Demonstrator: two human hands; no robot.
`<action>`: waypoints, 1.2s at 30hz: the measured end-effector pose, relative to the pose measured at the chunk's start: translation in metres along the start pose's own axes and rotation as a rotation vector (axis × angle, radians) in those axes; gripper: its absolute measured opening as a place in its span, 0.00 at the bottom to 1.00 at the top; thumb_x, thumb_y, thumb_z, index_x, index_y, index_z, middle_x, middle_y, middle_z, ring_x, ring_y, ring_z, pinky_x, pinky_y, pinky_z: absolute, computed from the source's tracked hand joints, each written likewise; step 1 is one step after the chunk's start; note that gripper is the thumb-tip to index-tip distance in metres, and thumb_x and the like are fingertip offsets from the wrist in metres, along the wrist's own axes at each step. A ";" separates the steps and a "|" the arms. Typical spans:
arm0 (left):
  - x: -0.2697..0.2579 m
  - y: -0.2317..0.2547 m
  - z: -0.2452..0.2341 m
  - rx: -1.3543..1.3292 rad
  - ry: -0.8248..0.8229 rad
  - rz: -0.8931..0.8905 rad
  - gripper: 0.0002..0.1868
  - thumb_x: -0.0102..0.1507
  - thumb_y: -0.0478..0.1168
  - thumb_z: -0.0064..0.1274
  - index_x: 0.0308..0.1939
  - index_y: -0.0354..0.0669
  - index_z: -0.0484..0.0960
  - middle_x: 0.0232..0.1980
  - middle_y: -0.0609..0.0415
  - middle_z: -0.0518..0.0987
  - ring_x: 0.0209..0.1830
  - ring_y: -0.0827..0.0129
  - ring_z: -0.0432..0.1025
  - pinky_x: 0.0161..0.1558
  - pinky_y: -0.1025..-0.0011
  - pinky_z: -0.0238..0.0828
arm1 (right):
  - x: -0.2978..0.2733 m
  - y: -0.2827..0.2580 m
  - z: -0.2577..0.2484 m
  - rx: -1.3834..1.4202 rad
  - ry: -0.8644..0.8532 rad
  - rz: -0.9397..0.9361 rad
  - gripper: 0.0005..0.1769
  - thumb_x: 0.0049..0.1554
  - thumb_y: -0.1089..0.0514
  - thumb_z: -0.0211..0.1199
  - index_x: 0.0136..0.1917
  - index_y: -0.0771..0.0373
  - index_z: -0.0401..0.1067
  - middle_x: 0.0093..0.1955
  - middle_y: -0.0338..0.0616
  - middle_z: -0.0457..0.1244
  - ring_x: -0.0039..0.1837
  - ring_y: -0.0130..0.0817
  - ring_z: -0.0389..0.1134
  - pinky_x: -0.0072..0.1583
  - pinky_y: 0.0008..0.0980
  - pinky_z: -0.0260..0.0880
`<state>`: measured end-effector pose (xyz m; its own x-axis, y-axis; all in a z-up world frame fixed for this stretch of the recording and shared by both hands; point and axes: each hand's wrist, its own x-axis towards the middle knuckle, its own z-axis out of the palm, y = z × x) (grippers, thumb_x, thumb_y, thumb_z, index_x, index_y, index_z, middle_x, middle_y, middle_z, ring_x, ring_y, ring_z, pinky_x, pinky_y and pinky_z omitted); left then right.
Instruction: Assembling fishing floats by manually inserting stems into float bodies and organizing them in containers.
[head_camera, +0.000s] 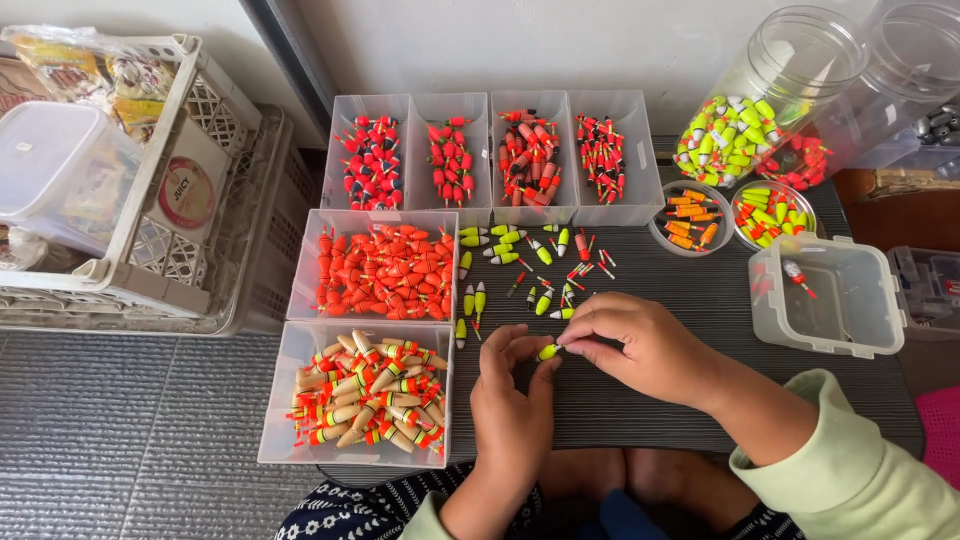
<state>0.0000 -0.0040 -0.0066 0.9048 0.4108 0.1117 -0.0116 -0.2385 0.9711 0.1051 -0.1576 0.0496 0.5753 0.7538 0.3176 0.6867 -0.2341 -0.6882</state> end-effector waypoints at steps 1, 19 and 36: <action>0.000 0.000 0.000 0.000 -0.002 -0.002 0.22 0.60 0.35 0.59 0.55 0.46 0.69 0.47 0.58 0.86 0.49 0.68 0.82 0.51 0.67 0.75 | -0.001 0.001 0.000 0.001 0.000 0.003 0.05 0.57 0.62 0.65 0.48 0.59 0.77 0.45 0.39 0.68 0.46 0.31 0.71 0.51 0.28 0.72; -0.001 -0.004 0.002 0.067 -0.080 0.068 0.15 0.62 0.31 0.54 0.51 0.43 0.70 0.46 0.58 0.85 0.46 0.68 0.82 0.46 0.70 0.76 | -0.009 0.012 0.004 -0.159 -0.037 -0.093 0.08 0.55 0.70 0.62 0.46 0.60 0.77 0.46 0.42 0.67 0.47 0.37 0.69 0.50 0.32 0.72; 0.002 0.011 0.000 -0.005 -0.015 -0.081 0.16 0.56 0.37 0.65 0.46 0.48 0.78 0.43 0.60 0.88 0.45 0.74 0.82 0.49 0.76 0.78 | -0.009 0.010 0.017 -0.015 -0.116 0.103 0.19 0.67 0.52 0.46 0.36 0.59 0.64 0.33 0.36 0.60 0.39 0.35 0.59 0.44 0.34 0.62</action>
<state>0.0014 -0.0061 0.0044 0.9092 0.4154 0.0292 0.0602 -0.2006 0.9778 0.0996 -0.1565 0.0285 0.5885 0.7908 0.1683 0.6338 -0.3220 -0.7033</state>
